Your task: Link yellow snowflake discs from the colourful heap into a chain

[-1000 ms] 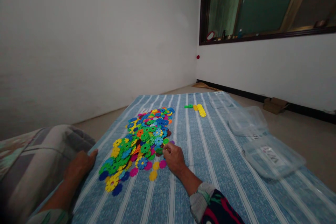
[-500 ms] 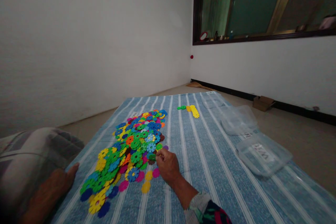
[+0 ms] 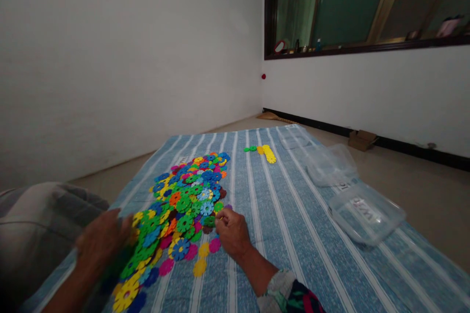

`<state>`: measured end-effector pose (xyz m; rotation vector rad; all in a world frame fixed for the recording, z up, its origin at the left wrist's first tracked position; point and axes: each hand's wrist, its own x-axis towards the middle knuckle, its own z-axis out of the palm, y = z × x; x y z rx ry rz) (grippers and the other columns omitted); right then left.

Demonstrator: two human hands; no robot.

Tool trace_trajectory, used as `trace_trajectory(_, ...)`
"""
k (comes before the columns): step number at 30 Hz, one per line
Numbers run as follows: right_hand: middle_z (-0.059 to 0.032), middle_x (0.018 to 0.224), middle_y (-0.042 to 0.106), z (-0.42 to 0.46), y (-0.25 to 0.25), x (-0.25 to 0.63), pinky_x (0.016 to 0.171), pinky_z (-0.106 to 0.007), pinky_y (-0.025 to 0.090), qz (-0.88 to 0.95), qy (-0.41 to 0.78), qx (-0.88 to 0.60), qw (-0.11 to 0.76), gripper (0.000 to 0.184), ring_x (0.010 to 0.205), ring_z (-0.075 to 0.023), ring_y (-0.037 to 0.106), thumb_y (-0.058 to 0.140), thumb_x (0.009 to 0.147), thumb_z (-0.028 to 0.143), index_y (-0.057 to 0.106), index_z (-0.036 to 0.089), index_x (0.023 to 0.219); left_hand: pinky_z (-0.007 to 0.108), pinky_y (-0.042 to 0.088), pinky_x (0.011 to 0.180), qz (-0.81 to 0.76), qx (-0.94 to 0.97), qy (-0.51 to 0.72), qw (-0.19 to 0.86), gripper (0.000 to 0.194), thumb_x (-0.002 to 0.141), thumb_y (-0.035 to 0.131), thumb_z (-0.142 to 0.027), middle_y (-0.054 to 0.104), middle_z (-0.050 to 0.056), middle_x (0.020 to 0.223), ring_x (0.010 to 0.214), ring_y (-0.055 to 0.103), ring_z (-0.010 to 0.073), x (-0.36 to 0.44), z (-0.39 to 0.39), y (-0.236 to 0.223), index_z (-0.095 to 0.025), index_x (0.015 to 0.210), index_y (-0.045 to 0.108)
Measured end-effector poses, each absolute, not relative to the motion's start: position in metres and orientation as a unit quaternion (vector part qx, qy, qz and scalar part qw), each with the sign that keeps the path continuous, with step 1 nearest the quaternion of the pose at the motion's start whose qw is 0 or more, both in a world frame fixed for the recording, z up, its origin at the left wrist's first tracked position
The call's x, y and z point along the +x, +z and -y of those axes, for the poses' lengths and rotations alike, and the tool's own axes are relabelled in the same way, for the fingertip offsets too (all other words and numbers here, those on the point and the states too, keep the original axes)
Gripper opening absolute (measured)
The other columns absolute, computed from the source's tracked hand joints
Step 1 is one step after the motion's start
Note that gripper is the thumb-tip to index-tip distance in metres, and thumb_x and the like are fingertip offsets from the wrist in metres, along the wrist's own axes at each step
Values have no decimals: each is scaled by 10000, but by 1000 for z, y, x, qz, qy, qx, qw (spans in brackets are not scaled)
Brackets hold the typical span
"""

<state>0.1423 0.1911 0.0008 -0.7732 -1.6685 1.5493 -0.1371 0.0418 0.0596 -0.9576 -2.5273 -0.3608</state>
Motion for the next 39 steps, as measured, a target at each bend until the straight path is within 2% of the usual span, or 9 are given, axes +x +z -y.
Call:
trace_trajectory(2, 39, 580, 566, -192, 1, 142, 488, -199, 399, 622, 627, -301, 360, 111, 528, -106, 534, 547, 724, 292, 595, 196, 752, 426, 488, 897, 870, -429, -146, 197, 367, 869, 402, -408, 675, 163, 1101, 1027, 619, 285, -101, -78, 66, -129, 994, 605)
trace_trajectory(6, 42, 537, 571, -193, 6, 143, 430, -194, 379, 569, 678, -301, 355, 206, 431, -85, 488, 598, 690, 380, 581, 183, 747, 408, 476, 977, 778, -571, -201, 169, 314, 881, 439, -381, 683, 132, 1148, 1093, 618, 263, -40, -140, 63, -174, 986, 651)
trace_trajectory(12, 13, 524, 617, -223, 19, 146, 345, -178, 299, 535, 714, -323, 316, 293, 361, -89, 496, 614, 649, 437, 581, 167, 759, 423, 495, 917, 716, -633, -232, 183, 246, 920, 451, -306, 713, 98, 1034, 1009, 643, 249, -3, -176, 45, -189, 915, 668)
trace_trajectory(21, 45, 469, 558, -381, 40, 142, 380, -171, 360, 651, 530, -434, 327, 62, 354, -77, 488, 572, 704, 233, 564, 174, 686, 484, 443, 932, 695, -628, -219, 272, 182, 907, 476, -197, 719, 98, 988, 1021, 637, 273, -1, -165, 15, -184, 903, 657)
trace_trajectory(25, 46, 448, 532, -431, 39, 133, 426, -175, 374, 677, 445, -482, 333, 76, 366, -75, 489, 546, 731, 149, 588, 160, 668, 512, 396, 990, 704, -628, -199, 265, 181, 900, 490, -187, 719, 102, 1059, 1091, 620, 284, 1, -165, 10, -182, 915, 670)
trace_trajectory(28, 10, 510, 597, -457, 41, 123, 499, -188, 398, 711, 372, -498, 328, 128, 438, -90, 540, 545, 737, 114, 660, 142, 690, 515, 373, 1012, 704, -628, -203, 263, 192, 897, 490, -189, 719, 98, 1089, 1105, 617, 281, 1, -165, 7, -185, 934, 678)
trace_trajectory(32, -68, 764, 733, -483, 46, 105, 637, -199, 423, 758, 287, -502, 300, 198, 704, -141, 662, 556, 753, 103, 746, 147, 789, 518, 350, 1037, 708, -611, -230, 270, 225, 892, 471, -177, 725, 92, 1079, 1107, 618, 273, 1, -163, 6, -200, 952, 687)
trace_trajectory(35, -98, 938, 756, -496, 47, 91, 704, -197, 420, 784, 236, -508, 268, 230, 900, -170, 675, 561, 775, 119, 771, 159, 860, 523, 361, 1020, 700, -623, -219, 272, 244, 882, 471, -169, 728, 87, 1088, 1101, 626, 275, 0, -162, 7, -215, 989, 685)
trace_trajectory(39, -113, 1000, 753, -504, 43, 79, 721, -209, 417, 807, 186, -515, 222, 264, 959, -186, 671, 541, 805, 120, 773, 157, 925, 514, 368, 1013, 695, -636, -204, 266, 261, 880, 473, -171, 731, 75, 1091, 1097, 632, 269, -2, -160, 8, -232, 1029, 679)
